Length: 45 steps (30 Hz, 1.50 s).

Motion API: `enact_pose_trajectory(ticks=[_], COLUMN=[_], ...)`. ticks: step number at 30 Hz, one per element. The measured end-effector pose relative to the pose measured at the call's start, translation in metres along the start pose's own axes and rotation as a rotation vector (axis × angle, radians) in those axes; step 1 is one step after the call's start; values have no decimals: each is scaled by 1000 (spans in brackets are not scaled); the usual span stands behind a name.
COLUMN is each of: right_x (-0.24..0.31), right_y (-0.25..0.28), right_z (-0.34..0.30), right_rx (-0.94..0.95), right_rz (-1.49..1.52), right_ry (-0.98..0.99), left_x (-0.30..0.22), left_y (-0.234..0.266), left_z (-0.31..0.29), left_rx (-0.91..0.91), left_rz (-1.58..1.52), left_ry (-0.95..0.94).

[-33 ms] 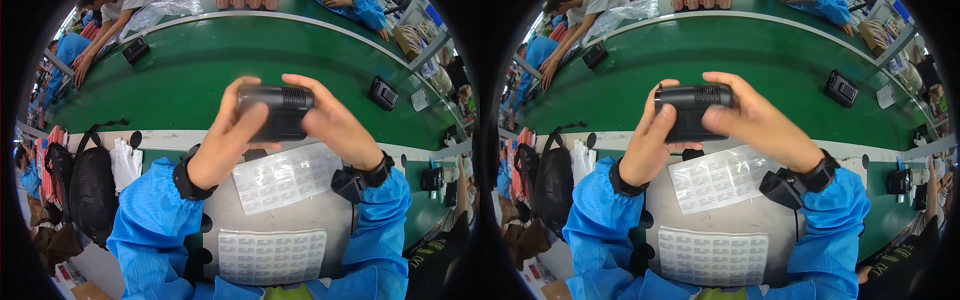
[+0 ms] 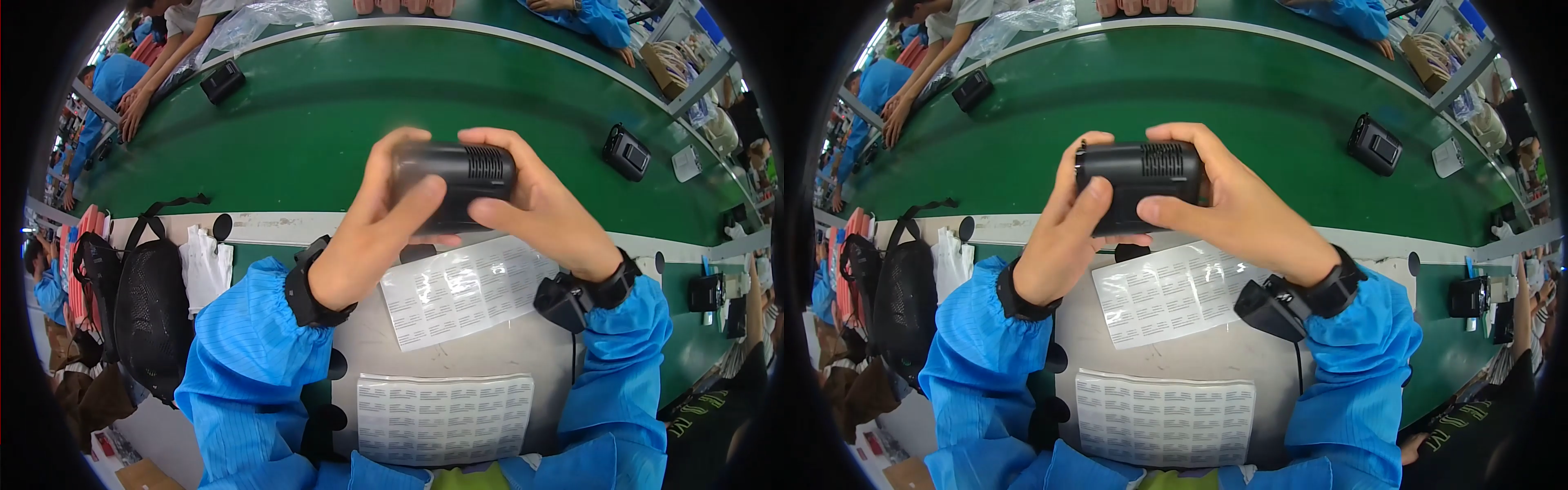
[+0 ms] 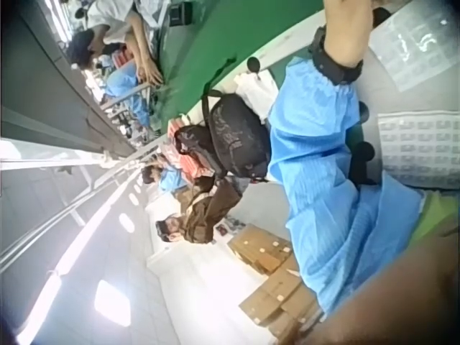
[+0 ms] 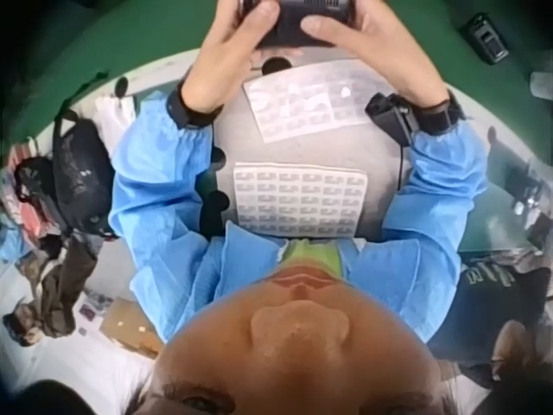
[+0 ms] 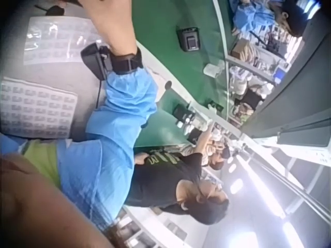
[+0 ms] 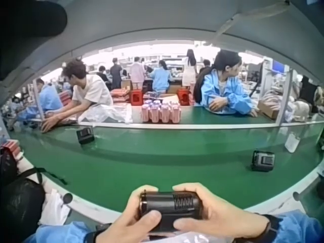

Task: The person peels a film from a black electronic device, sets it aside, and folds a sheet of labels. They then repeat the process of peeling film from devices and folding label sheets.

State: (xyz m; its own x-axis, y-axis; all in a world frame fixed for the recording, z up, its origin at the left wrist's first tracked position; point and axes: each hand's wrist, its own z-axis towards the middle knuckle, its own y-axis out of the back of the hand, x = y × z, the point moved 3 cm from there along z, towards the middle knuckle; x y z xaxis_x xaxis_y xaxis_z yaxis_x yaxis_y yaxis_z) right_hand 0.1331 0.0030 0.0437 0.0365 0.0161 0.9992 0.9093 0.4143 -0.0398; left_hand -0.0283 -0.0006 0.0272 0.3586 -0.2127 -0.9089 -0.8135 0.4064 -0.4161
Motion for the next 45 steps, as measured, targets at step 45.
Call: enact_pose_trajectory(ticks=[45], right_x=[-45], right_y=[-17], right_z=[24], right_rx=[52], right_rz=[-939], right_ry=[186], left_x=[-4], left_y=[77], left_z=[6], left_rx=[188], left_rz=[1404], left_ry=[-209])
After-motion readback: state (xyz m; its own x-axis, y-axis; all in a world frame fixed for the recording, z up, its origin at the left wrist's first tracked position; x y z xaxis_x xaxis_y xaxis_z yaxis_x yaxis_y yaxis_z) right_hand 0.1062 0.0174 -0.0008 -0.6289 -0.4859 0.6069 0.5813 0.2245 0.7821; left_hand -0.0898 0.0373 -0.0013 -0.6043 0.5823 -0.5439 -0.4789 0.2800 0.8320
